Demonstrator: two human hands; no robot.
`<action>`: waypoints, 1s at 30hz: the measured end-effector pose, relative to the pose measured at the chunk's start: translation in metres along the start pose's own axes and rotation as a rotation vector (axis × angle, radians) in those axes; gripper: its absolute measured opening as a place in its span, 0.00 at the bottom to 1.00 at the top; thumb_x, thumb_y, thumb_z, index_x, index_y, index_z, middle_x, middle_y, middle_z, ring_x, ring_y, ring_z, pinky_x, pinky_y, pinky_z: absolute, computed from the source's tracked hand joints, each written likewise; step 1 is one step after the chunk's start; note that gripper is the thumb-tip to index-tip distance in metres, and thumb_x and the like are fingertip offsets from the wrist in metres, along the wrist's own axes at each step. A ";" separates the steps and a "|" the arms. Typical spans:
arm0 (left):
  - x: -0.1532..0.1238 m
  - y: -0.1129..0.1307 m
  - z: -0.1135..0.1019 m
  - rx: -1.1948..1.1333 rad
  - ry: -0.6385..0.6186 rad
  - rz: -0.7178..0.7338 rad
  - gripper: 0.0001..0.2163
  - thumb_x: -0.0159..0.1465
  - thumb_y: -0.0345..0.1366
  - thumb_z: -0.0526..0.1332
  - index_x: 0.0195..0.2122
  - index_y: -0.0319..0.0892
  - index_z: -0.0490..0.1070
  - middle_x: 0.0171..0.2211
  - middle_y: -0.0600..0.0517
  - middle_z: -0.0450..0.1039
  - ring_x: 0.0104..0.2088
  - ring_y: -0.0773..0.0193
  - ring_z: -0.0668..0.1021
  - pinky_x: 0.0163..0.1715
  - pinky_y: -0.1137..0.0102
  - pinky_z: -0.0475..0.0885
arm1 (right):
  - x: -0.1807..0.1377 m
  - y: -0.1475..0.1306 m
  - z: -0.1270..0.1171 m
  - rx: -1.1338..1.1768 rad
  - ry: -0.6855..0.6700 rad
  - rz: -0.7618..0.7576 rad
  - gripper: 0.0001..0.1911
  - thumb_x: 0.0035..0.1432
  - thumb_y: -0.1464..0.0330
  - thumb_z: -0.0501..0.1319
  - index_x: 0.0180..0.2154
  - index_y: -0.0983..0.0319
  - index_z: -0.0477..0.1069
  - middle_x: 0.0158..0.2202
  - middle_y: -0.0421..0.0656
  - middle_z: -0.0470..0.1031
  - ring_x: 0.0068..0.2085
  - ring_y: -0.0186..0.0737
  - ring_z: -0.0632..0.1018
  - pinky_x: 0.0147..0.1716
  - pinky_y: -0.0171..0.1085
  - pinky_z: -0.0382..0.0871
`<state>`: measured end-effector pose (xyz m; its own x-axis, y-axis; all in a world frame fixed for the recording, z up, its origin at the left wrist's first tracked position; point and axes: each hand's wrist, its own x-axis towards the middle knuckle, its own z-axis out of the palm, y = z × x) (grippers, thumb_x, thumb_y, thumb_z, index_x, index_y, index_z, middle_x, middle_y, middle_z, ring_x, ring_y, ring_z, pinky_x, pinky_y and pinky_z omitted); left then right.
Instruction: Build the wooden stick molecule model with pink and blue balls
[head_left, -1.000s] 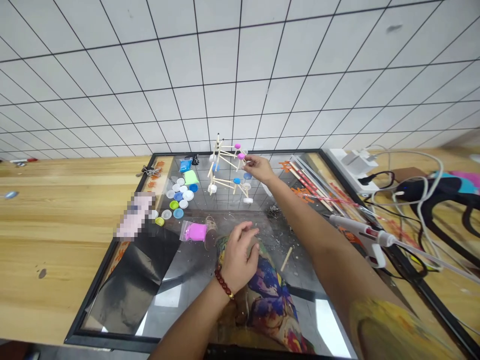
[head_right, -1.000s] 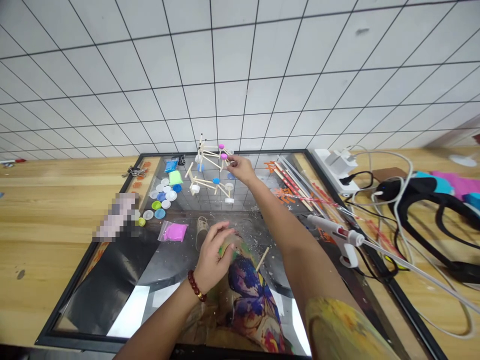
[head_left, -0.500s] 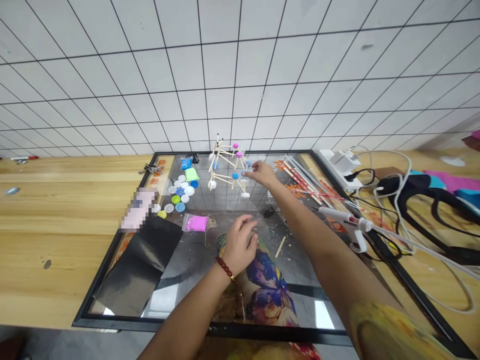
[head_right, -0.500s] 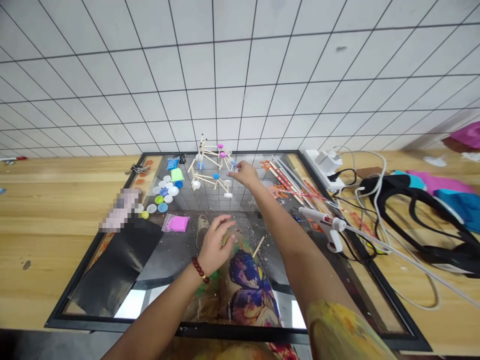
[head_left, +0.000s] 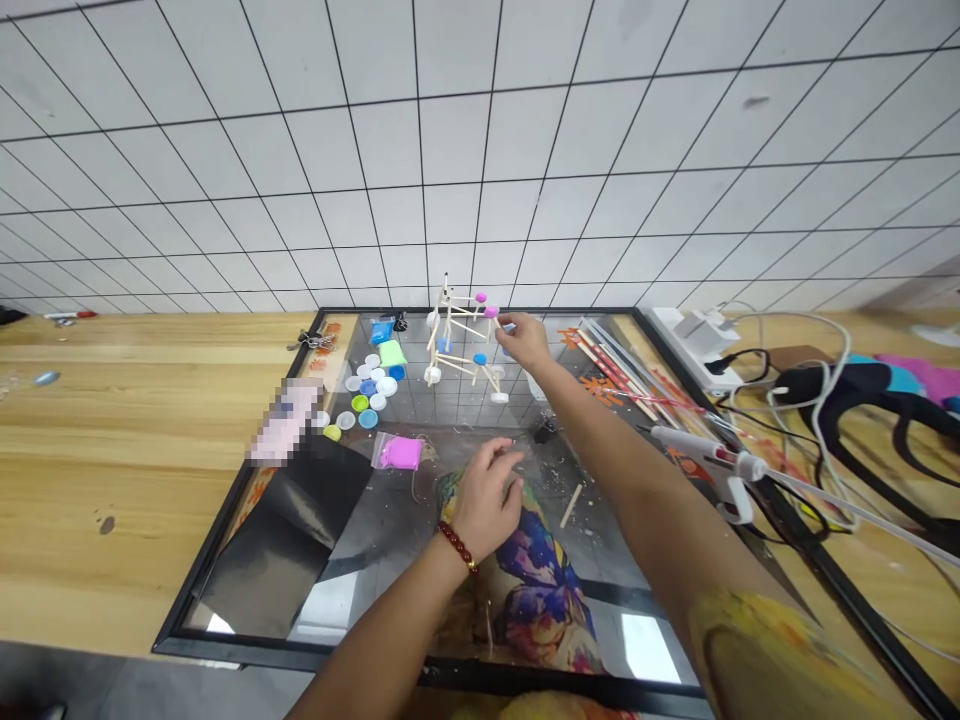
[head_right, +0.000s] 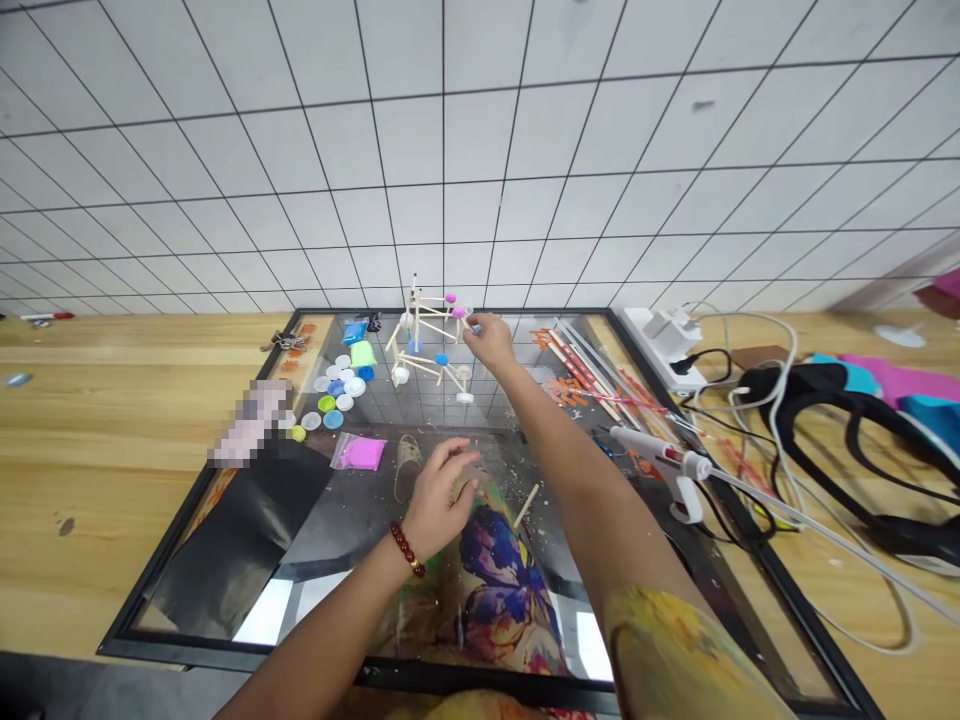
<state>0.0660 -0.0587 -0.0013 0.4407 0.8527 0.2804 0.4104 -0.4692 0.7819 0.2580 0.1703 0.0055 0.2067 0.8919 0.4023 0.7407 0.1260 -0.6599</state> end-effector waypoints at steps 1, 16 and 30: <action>0.000 0.000 0.000 0.000 0.001 0.002 0.15 0.63 0.28 0.56 0.51 0.42 0.69 0.56 0.43 0.65 0.55 0.54 0.72 0.55 0.55 0.71 | 0.001 0.002 -0.003 0.000 0.010 0.007 0.16 0.49 0.68 0.59 0.40 0.62 0.78 0.40 0.45 0.77 0.32 0.39 0.75 0.43 0.43 0.70; 0.000 0.001 0.000 0.051 -0.032 0.008 0.15 0.62 0.28 0.56 0.50 0.43 0.69 0.57 0.43 0.65 0.55 0.53 0.73 0.54 0.53 0.71 | 0.002 0.034 -0.033 -0.033 0.194 0.237 0.14 0.52 0.63 0.58 0.37 0.64 0.77 0.35 0.46 0.81 0.37 0.44 0.79 0.43 0.41 0.71; -0.001 0.001 0.001 0.073 -0.043 0.016 0.15 0.63 0.29 0.57 0.51 0.43 0.69 0.57 0.42 0.65 0.55 0.53 0.73 0.54 0.52 0.71 | 0.006 0.027 -0.040 -0.009 0.165 0.270 0.19 0.49 0.68 0.61 0.44 0.66 0.75 0.40 0.47 0.80 0.37 0.41 0.79 0.44 0.40 0.71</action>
<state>0.0669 -0.0602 -0.0010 0.4808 0.8351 0.2673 0.4591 -0.4995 0.7347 0.3046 0.1613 0.0158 0.4970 0.8098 0.3118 0.6503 -0.1097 -0.7517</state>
